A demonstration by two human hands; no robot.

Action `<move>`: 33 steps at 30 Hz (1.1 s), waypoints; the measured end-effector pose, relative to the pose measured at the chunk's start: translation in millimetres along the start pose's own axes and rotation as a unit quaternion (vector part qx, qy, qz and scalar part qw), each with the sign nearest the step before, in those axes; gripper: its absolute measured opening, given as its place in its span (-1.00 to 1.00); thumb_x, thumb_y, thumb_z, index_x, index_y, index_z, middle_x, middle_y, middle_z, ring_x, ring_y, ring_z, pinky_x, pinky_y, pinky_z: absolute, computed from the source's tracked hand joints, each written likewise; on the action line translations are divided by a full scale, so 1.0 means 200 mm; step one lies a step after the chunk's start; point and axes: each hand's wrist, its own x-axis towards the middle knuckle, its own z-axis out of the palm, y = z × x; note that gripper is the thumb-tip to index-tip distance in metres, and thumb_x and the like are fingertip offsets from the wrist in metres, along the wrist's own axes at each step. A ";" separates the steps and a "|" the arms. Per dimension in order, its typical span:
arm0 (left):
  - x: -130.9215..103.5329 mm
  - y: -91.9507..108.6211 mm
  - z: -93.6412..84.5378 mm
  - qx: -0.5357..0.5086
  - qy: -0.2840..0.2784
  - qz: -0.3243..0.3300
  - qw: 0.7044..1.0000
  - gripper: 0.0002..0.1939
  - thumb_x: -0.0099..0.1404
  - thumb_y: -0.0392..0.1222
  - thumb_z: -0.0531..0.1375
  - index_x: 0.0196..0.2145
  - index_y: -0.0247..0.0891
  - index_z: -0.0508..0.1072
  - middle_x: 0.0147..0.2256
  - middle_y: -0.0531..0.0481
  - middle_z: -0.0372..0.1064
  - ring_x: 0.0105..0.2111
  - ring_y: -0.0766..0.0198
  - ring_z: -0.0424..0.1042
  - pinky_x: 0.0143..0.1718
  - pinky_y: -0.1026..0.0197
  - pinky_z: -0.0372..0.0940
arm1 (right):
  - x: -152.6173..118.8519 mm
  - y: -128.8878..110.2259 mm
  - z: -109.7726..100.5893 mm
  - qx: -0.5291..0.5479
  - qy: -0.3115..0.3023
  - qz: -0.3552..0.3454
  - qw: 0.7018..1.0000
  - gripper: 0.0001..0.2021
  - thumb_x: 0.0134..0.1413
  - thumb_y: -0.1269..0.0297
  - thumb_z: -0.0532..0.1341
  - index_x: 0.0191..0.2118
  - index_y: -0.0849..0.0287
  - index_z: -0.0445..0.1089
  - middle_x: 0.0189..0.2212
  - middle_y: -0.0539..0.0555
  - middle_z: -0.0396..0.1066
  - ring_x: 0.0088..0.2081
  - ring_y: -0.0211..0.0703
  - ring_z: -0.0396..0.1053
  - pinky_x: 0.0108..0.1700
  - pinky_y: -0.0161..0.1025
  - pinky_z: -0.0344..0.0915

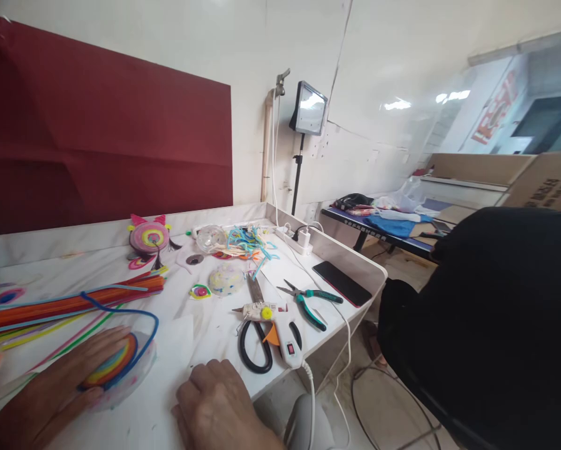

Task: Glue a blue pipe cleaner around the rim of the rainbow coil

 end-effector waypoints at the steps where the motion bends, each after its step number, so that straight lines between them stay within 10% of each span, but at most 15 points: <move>1: 0.00 0.01 -0.01 -0.012 -0.001 -0.008 1.000 -0.36 0.66 -0.12 0.07 0.59 0.29 0.21 0.49 0.24 0.40 0.40 0.06 0.51 0.50 0.00 0.36 | -0.01 0.01 -0.01 -0.003 -0.004 -0.009 1.000 -0.87 0.46 0.25 0.35 -0.20 0.13 0.53 -0.28 0.09 0.60 -0.28 -0.04 0.53 -0.22 -0.12 0.35; 14: 0.15 0.10 -0.11 -0.026 -0.045 0.108 0.993 -0.49 0.78 -0.05 -0.04 0.56 -0.11 0.22 0.42 -0.19 0.49 0.47 0.07 0.42 0.53 -0.10 0.32 | -0.01 0.10 -0.36 -0.008 -0.003 -0.129 0.992 -0.76 0.33 0.61 0.28 -0.29 0.09 0.42 -0.35 0.01 0.58 -0.35 -0.11 0.53 -0.26 -0.17 0.32; 24: 0.31 0.59 -0.20 -0.039 -0.026 0.164 0.985 -0.71 0.73 -0.15 0.09 0.16 -0.32 0.55 0.19 -0.22 0.67 0.43 0.08 0.46 0.61 -0.04 0.16 | 0.06 0.18 -0.39 0.052 0.049 -0.164 0.984 -0.57 0.35 0.73 0.04 -0.23 0.04 0.49 -0.35 0.04 0.55 -0.37 -0.11 0.61 -0.33 -0.23 0.55; 33: 0.14 0.80 -0.10 -0.031 -0.047 0.151 0.987 -0.64 0.71 -0.09 0.19 -0.28 -0.21 0.59 -0.17 -0.03 0.73 0.02 0.26 0.67 0.49 0.12 0.34 | 0.01 0.25 -0.43 0.008 0.074 -0.229 0.971 -0.57 0.23 0.69 0.06 -0.08 0.10 0.56 -0.34 0.07 0.69 -0.44 -0.09 0.68 -0.45 -0.25 0.56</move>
